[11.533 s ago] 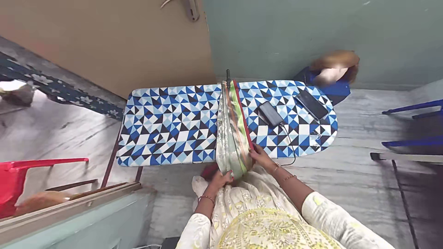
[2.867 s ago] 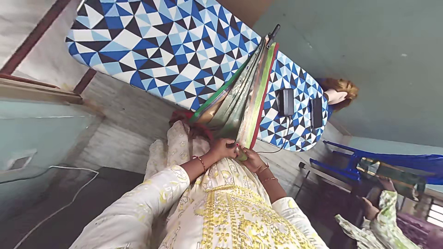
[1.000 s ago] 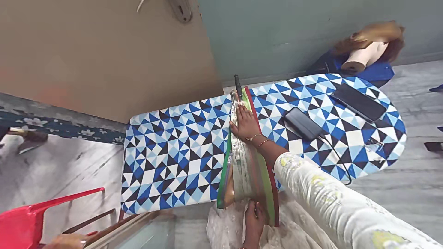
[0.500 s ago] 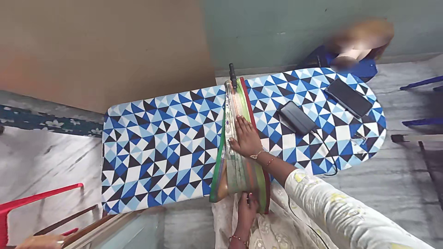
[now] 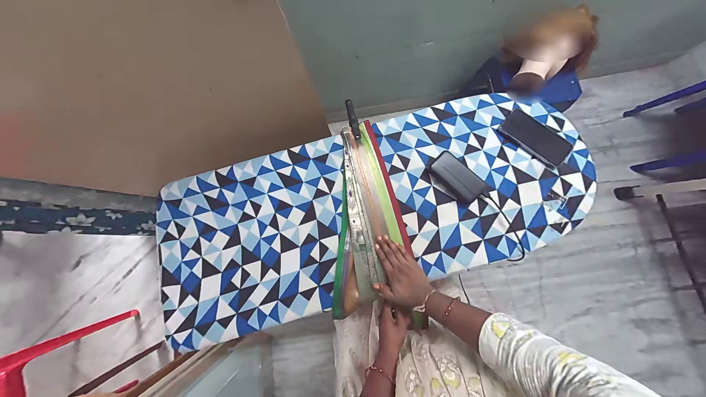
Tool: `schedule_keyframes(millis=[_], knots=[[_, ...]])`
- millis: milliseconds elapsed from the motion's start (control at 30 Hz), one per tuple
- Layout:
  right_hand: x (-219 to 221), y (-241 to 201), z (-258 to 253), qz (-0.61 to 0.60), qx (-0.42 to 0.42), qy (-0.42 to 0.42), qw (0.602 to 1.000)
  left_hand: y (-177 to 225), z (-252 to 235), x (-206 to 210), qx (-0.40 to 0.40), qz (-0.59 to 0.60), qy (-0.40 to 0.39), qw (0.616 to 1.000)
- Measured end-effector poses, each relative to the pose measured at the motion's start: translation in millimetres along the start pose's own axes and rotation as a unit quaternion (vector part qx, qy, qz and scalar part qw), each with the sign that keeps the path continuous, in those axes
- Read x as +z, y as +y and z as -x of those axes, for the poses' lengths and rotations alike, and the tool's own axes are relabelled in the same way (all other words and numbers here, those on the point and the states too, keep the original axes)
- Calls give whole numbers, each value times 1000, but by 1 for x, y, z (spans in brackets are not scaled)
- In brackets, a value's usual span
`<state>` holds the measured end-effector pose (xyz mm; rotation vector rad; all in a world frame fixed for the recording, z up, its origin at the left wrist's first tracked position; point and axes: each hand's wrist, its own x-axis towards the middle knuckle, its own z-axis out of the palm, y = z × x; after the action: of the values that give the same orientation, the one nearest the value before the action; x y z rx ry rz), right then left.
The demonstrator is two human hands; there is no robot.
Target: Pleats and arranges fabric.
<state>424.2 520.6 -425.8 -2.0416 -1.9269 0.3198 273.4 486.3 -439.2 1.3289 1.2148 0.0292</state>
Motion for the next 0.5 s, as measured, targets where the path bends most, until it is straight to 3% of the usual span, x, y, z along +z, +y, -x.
schedule_keyframes(millis=[100, 233, 367, 500], knots=[[5, -14, 39, 14, -20, -11, 1000, 6, 6, 0, -12, -3, 20, 1000], [-4, -25, 60, -41, -12, -17, 999, -30, -2, 10, 26, 85, 35, 995], [-26, -4, -35, -106, 88, 86, 987, -23, -5, 4, -1, -7, 5, 1000], [-25, 47, -155, -53, 126, 15, 991, -26, -5, 6, -15, -29, -2, 999]])
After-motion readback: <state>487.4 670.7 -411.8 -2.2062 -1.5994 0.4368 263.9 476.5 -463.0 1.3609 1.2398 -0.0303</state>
